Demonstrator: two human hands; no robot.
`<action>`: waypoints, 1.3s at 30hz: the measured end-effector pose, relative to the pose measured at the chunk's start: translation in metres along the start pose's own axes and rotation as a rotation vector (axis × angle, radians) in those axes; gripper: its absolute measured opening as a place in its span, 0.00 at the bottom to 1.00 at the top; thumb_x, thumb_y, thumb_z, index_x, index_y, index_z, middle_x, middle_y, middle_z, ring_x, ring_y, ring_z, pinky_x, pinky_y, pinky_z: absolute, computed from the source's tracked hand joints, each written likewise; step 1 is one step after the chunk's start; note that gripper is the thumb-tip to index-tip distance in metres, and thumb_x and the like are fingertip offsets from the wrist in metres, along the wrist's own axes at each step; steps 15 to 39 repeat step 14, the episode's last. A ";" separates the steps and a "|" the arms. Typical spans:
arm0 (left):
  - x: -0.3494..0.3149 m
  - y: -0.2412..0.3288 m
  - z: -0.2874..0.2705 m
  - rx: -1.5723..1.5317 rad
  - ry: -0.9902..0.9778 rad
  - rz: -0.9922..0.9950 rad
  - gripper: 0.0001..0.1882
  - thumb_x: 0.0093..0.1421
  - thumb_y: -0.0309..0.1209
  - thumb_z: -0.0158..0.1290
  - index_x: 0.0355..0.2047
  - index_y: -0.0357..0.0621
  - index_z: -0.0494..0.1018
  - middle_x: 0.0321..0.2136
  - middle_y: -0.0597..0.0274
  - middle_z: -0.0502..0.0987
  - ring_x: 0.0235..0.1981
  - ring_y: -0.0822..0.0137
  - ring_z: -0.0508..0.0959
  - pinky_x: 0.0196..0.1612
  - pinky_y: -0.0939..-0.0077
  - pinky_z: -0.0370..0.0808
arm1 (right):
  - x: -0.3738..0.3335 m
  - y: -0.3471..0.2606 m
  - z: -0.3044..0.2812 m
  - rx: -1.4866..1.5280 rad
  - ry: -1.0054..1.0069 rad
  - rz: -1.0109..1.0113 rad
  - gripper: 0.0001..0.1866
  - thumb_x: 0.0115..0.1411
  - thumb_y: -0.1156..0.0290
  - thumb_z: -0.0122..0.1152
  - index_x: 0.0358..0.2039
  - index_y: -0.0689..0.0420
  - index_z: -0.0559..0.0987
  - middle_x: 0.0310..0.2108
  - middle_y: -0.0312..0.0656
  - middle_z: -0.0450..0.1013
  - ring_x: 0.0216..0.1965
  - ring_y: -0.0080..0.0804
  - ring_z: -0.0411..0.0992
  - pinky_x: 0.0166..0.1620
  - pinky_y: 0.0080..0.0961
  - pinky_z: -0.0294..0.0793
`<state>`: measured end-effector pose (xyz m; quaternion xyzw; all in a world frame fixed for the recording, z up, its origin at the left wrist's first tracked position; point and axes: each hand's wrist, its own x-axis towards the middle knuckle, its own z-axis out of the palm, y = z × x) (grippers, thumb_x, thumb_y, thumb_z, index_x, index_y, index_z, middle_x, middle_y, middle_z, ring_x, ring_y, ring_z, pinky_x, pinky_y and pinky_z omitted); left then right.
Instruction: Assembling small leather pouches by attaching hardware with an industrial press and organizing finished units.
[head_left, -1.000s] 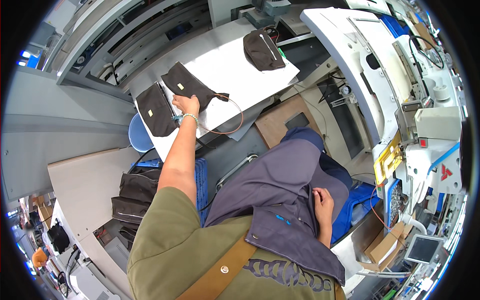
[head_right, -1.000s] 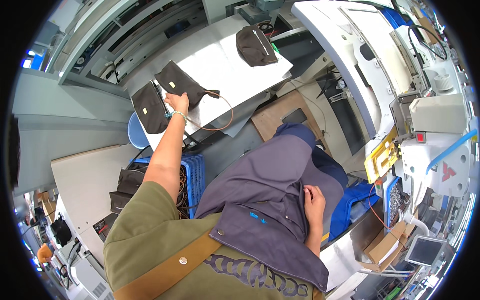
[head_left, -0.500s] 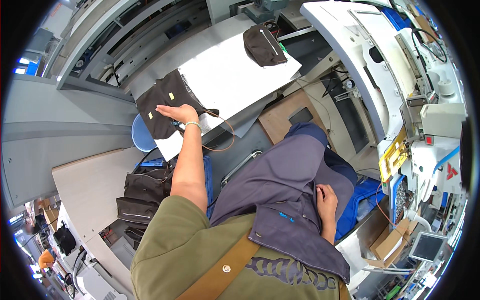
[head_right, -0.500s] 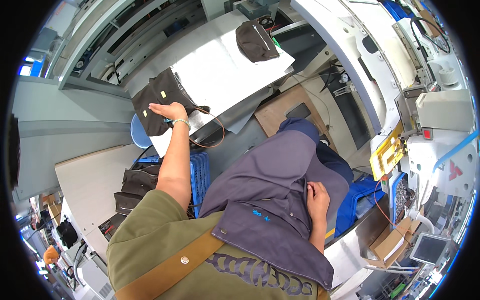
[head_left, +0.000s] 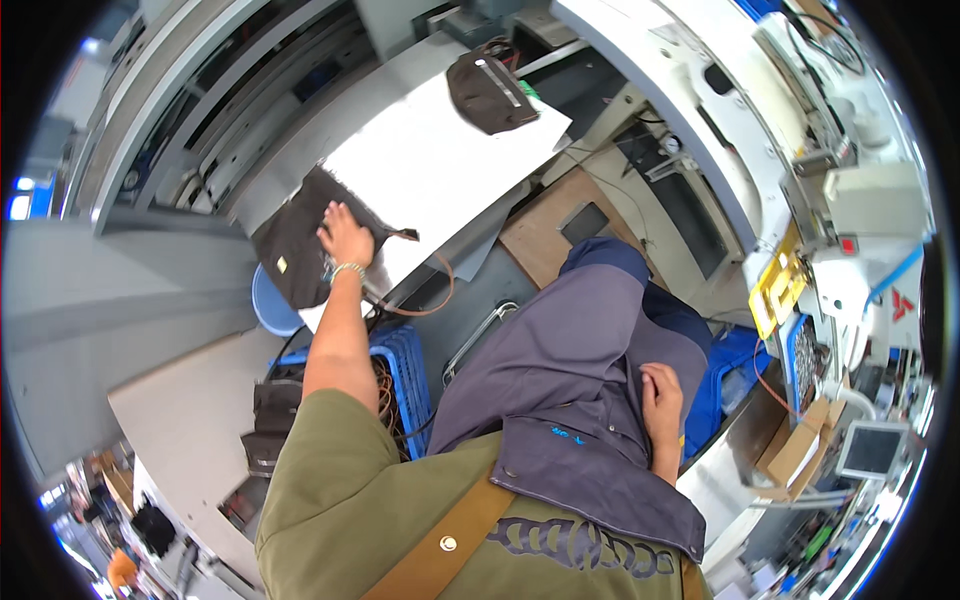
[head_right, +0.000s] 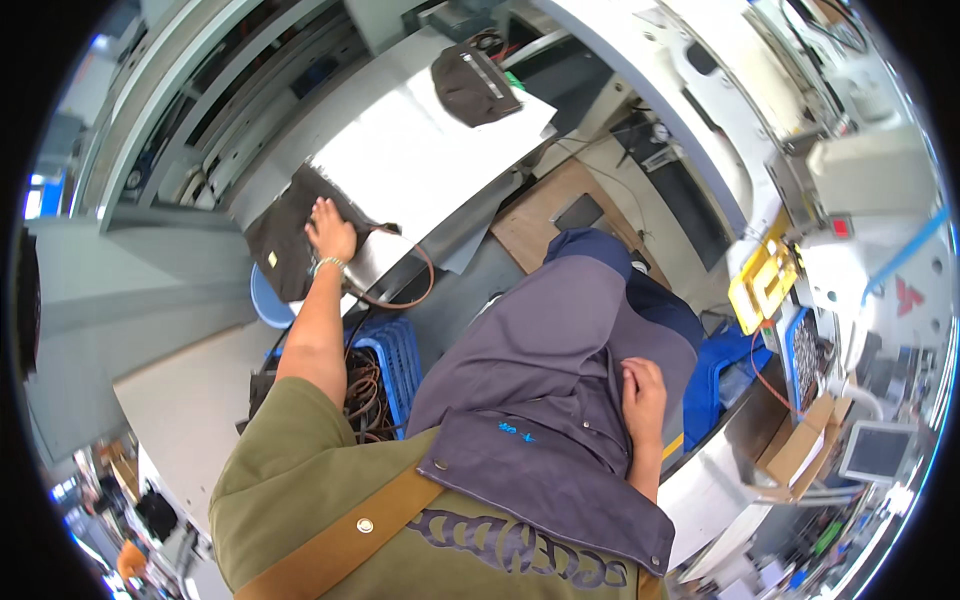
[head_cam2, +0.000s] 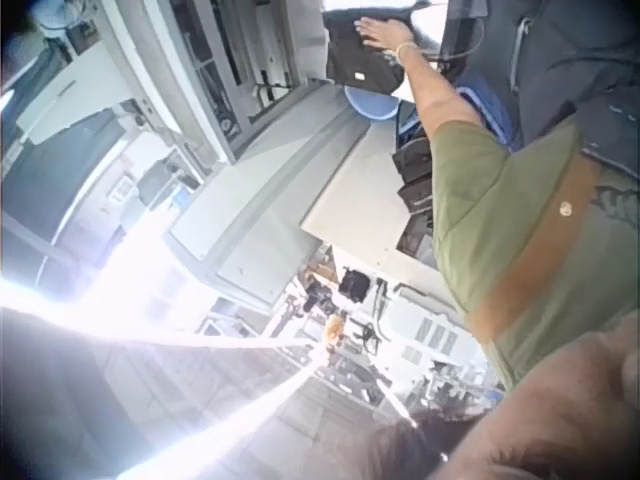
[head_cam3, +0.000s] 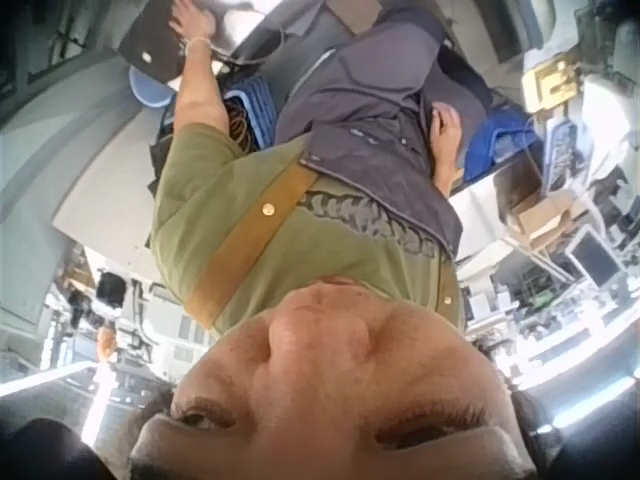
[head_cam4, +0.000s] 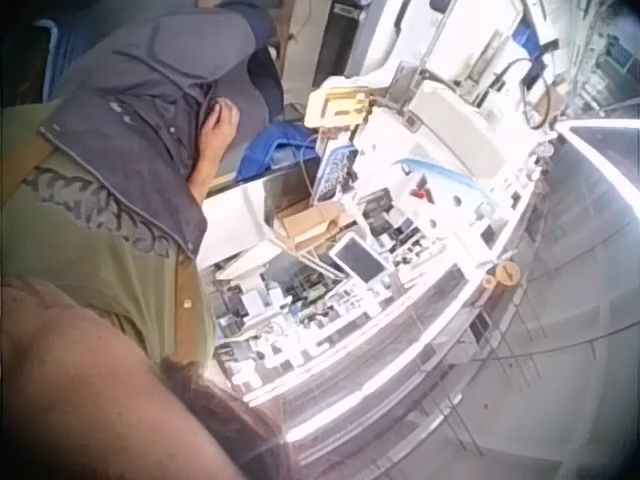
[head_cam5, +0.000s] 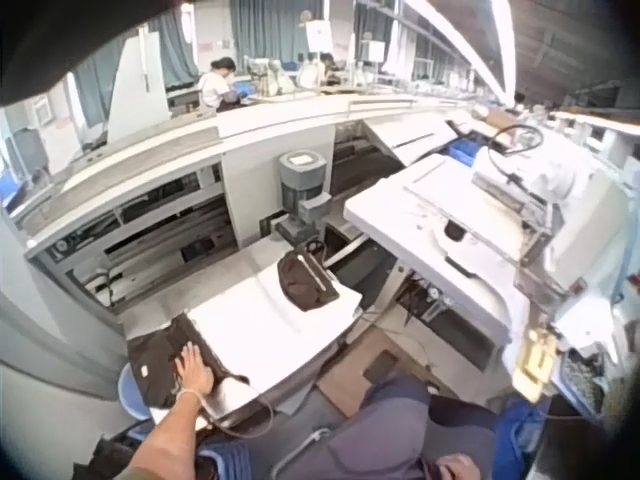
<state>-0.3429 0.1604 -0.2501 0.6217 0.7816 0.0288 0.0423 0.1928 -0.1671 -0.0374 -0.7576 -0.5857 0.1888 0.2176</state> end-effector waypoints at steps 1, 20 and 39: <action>0.005 -0.001 0.005 -0.086 -0.003 0.039 0.40 0.61 0.37 0.45 0.73 0.40 0.52 0.76 0.51 0.48 0.76 0.49 0.47 0.74 0.42 0.40 | -0.013 0.001 -0.008 0.022 0.146 0.015 0.07 0.62 0.81 0.57 0.40 0.62 0.81 0.43 0.49 0.77 0.46 0.47 0.76 0.50 0.35 0.75; 0.000 0.008 -0.048 0.333 0.383 0.150 0.27 0.57 0.45 0.54 0.59 0.58 0.76 0.61 0.67 0.74 0.59 0.56 0.74 0.50 0.44 0.78 | -0.341 0.121 0.008 -0.557 0.649 1.057 0.20 0.63 0.69 0.61 0.55 0.59 0.76 0.63 0.54 0.65 0.64 0.53 0.63 0.63 0.45 0.67; 0.000 0.008 -0.048 0.333 0.383 0.150 0.27 0.57 0.45 0.54 0.59 0.58 0.76 0.61 0.67 0.74 0.59 0.56 0.74 0.50 0.44 0.78 | -0.341 0.121 0.008 -0.557 0.649 1.057 0.20 0.63 0.69 0.61 0.55 0.59 0.76 0.63 0.54 0.65 0.64 0.53 0.63 0.63 0.45 0.67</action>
